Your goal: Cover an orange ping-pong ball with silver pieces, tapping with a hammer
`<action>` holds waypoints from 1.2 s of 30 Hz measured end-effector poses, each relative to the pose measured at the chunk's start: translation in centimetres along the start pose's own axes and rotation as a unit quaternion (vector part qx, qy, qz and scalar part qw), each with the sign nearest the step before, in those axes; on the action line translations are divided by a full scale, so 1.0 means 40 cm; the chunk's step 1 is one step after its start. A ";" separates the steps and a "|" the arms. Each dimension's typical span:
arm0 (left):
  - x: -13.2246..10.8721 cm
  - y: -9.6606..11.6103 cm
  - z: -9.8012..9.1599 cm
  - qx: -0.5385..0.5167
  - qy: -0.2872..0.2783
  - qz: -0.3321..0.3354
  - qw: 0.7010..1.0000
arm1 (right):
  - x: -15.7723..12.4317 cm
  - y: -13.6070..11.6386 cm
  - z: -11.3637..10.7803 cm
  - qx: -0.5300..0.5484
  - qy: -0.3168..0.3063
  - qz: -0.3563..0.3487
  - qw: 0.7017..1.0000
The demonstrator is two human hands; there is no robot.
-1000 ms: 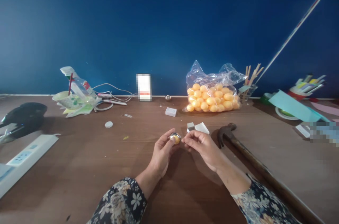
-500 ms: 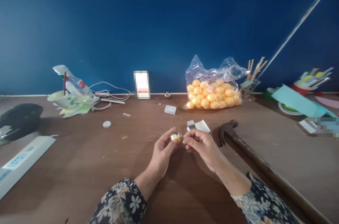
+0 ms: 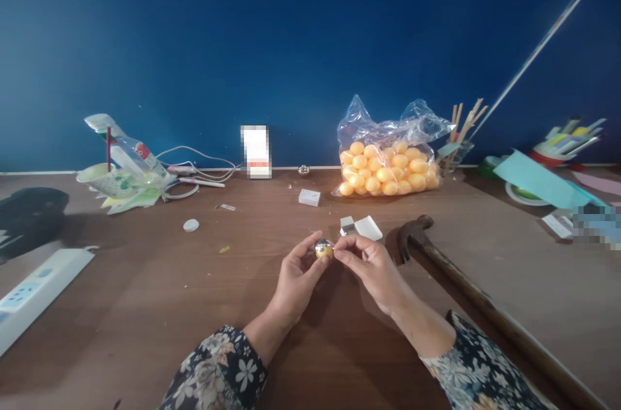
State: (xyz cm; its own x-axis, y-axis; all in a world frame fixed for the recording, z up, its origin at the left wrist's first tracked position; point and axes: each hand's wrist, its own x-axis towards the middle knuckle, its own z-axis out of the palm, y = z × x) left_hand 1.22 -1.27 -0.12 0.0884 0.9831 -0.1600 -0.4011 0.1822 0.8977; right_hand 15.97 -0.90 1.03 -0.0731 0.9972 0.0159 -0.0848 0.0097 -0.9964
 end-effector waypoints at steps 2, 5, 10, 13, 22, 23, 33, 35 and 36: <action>0.001 0.000 0.000 0.013 0.003 0.003 1.000 | -0.001 -0.002 0.001 0.008 0.001 0.008 1.000; 0.000 0.001 0.000 0.030 0.004 0.001 1.000 | -0.003 -0.003 0.004 0.027 0.006 0.034 0.999; 0.001 0.000 -0.003 0.056 0.000 0.004 0.998 | -0.002 -0.002 0.009 0.038 0.009 0.049 0.998; 0.002 -0.004 -0.005 0.069 -0.003 0.015 0.998 | -0.002 -0.001 0.011 0.051 0.008 0.061 0.997; 0.004 -0.003 -0.004 0.077 -0.008 0.023 0.997 | -0.002 0.013 0.009 0.099 -0.006 0.071 0.992; 0.004 -0.003 -0.004 0.076 -0.008 0.022 0.997 | -0.002 0.012 0.009 0.097 -0.005 0.071 0.993; 0.004 -0.003 0.001 0.058 0.001 0.023 0.998 | -0.002 0.011 0.010 0.092 0.000 0.072 0.993; 0.004 -0.004 0.002 0.056 0.002 0.026 0.998 | -0.003 0.013 0.009 0.090 -0.001 0.071 0.993; 0.004 -0.004 0.001 0.056 0.002 0.027 0.998 | -0.003 0.014 0.009 0.089 -0.002 0.071 0.994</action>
State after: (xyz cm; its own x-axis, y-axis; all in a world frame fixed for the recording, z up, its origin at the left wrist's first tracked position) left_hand 1.35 -1.12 -0.26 0.0656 0.9915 -0.1124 -0.3008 0.1271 0.9452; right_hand 15.57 -1.04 0.52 -0.1011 0.9873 -0.1224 -0.2474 -0.1441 -0.9581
